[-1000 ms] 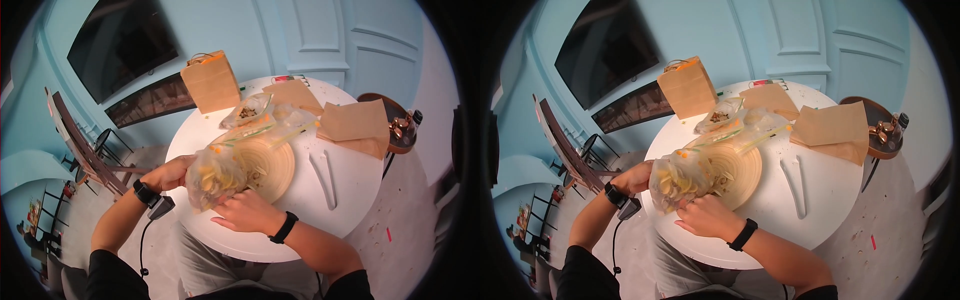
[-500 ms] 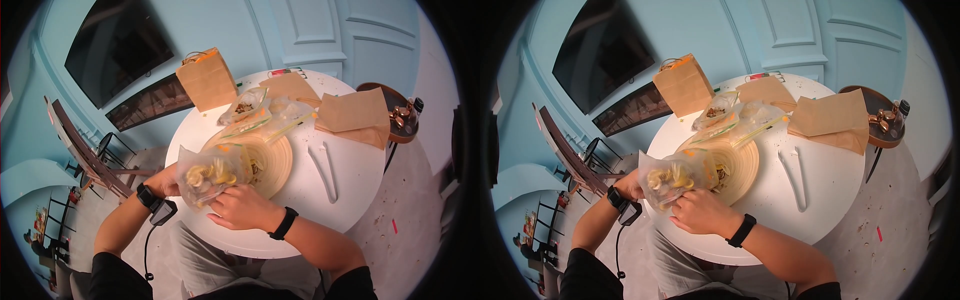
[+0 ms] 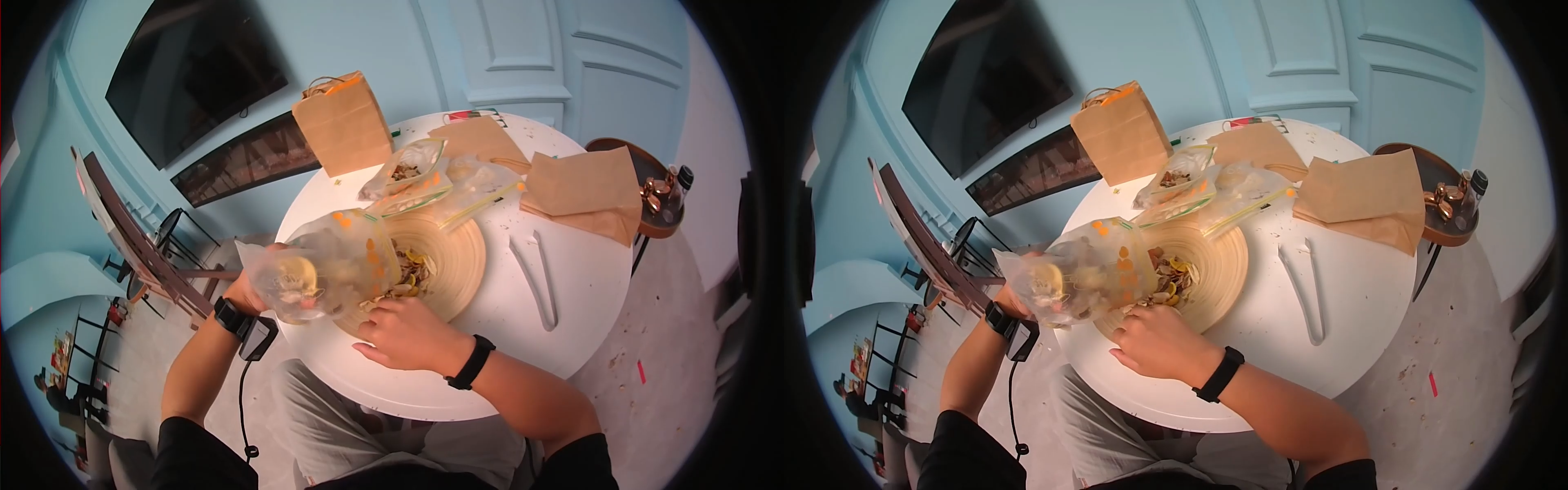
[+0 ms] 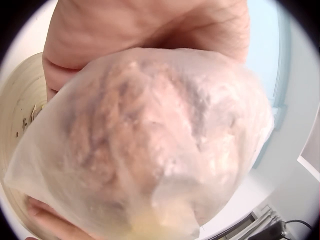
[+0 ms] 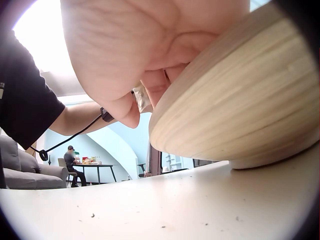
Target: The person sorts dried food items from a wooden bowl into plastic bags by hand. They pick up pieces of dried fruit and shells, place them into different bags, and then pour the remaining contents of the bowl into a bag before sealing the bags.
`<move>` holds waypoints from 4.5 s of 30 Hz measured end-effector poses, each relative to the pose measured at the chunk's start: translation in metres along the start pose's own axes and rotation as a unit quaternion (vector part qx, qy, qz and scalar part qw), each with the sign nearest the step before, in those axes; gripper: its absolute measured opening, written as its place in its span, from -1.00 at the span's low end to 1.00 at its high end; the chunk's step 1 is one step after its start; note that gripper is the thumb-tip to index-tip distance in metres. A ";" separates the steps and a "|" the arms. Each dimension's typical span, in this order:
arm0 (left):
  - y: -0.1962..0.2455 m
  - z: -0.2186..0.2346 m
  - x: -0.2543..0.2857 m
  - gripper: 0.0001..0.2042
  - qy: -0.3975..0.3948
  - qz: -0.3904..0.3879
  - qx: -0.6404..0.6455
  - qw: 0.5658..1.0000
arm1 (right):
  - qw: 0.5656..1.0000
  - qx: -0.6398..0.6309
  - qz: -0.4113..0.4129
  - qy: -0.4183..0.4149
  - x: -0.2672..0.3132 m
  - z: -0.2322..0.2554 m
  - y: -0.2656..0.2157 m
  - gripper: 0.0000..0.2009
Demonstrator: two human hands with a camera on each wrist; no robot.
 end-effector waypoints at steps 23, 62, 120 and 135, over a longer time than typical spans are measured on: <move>-0.016 -0.020 -0.011 -0.18 0.051 0.199 0.335 0.920 | 0.997 0.017 -0.059 0.041 -0.003 0.006 0.013 -0.82; -0.131 0.105 -0.086 -0.36 0.325 0.092 -0.045 0.940 | 0.988 0.032 -0.151 0.001 -0.001 0.009 0.025 -0.70; -0.063 0.007 -0.252 -0.68 0.255 0.098 -0.500 0.822 | 0.969 0.055 -0.240 0.038 0.007 0.012 0.071 -0.81; 0.084 0.024 -0.100 -0.66 0.420 0.045 -0.130 0.897 | 0.968 0.036 -0.238 0.065 0.009 0.006 0.074 -0.80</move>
Point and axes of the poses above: each hand's wrist, its own x-axis away from the middle knuckle, its own z-axis out of the back of the hand, y = z × x, the point moved 2 cm from there along -x, towards the middle knuckle, and after that the axes turned 3 degrees about -z, right-handed, at the moved point
